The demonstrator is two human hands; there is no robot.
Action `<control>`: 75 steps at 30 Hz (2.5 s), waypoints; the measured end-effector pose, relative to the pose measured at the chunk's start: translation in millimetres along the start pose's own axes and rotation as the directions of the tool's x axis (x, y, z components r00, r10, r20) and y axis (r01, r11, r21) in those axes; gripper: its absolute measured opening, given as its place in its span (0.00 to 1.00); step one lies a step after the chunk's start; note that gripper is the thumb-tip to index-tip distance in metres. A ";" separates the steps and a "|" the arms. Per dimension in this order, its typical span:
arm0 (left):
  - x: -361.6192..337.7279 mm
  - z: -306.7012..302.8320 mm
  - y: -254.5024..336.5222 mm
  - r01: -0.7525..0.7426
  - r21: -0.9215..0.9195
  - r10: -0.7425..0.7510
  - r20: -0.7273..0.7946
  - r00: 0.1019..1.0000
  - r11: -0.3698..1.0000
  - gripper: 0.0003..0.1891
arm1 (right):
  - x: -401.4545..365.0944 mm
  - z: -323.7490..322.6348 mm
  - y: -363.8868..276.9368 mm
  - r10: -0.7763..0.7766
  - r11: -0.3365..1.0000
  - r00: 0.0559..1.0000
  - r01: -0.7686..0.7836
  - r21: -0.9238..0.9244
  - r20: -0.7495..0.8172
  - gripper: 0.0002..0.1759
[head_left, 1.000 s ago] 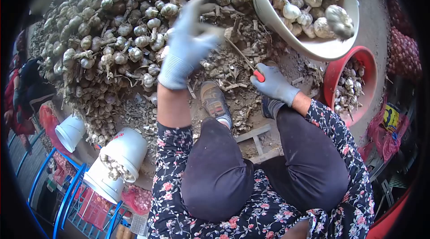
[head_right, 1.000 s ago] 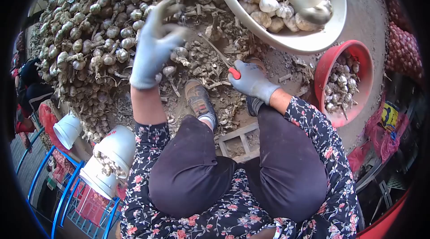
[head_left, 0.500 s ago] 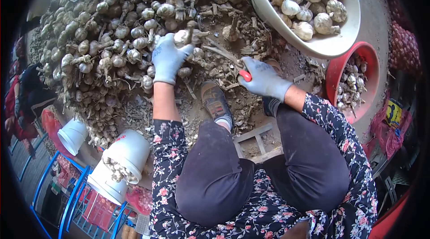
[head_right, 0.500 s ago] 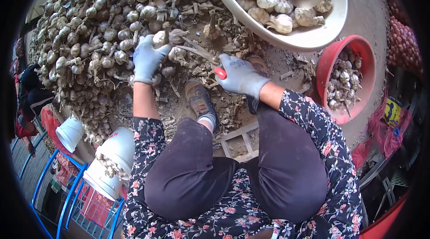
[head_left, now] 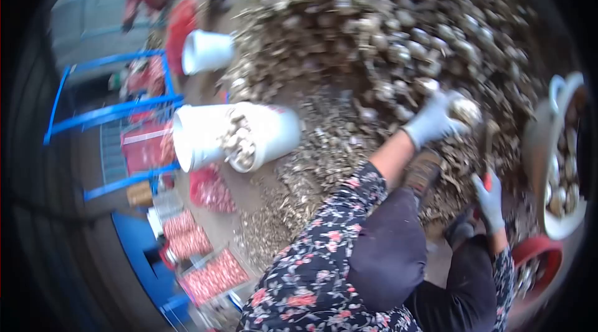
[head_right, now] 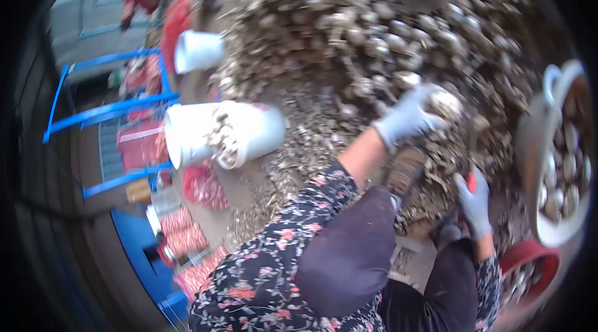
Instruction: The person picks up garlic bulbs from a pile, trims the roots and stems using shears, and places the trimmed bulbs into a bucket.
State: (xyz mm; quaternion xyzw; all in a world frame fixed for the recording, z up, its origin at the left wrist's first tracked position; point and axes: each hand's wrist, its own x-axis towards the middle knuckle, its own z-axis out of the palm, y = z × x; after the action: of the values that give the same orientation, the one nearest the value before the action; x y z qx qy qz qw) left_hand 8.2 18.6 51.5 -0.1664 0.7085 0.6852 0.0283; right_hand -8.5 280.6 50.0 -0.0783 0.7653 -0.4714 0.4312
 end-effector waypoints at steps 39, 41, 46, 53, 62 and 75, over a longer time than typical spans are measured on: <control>-45.6 13.3 4.0 0.012 0.145 -0.040 0.191 0.981 0.989 0.36 | 39.1 26.7 -44.2 -0.079 0.967 0.994 0.095 0.238 -0.079 0.09; -45.5 13.7 0.4 -0.002 0.214 -0.051 0.244 0.968 0.977 0.39 | 28.1 30.4 -65.1 -0.011 0.960 1.000 0.012 0.281 -0.005 0.10; -53.1 9.2 8.1 0.115 0.009 -0.112 0.330 0.937 0.993 0.39 | 22.9 29.4 -68.0 0.048 0.943 0.999 -0.046 0.330 0.001 0.08; -43.9 -2.0 4.8 0.023 -0.140 0.007 0.215 0.977 0.990 0.33 | 28.6 28.0 -86.4 -0.077 0.942 0.997 0.070 0.329 0.008 0.10; -47.6 -53.0 50.8 -0.043 -0.288 -0.031 -0.248 0.968 0.957 0.34 | 12.0 17.5 -77.9 -0.453 0.665 0.890 0.381 -0.642 0.058 0.27; -48.4 -41.4 37.0 -0.008 -0.021 0.006 -0.088 0.996 1.000 0.42 | 3.6 18.9 -93.4 -0.318 0.515 0.937 0.300 -0.803 0.146 0.35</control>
State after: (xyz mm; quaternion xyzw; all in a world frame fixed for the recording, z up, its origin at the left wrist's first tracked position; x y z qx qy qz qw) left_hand 51.5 -12.2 102.5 -0.1941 0.7023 0.6848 -0.0072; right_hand -23.7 215.6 118.1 -0.3974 0.8730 -0.1359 0.2478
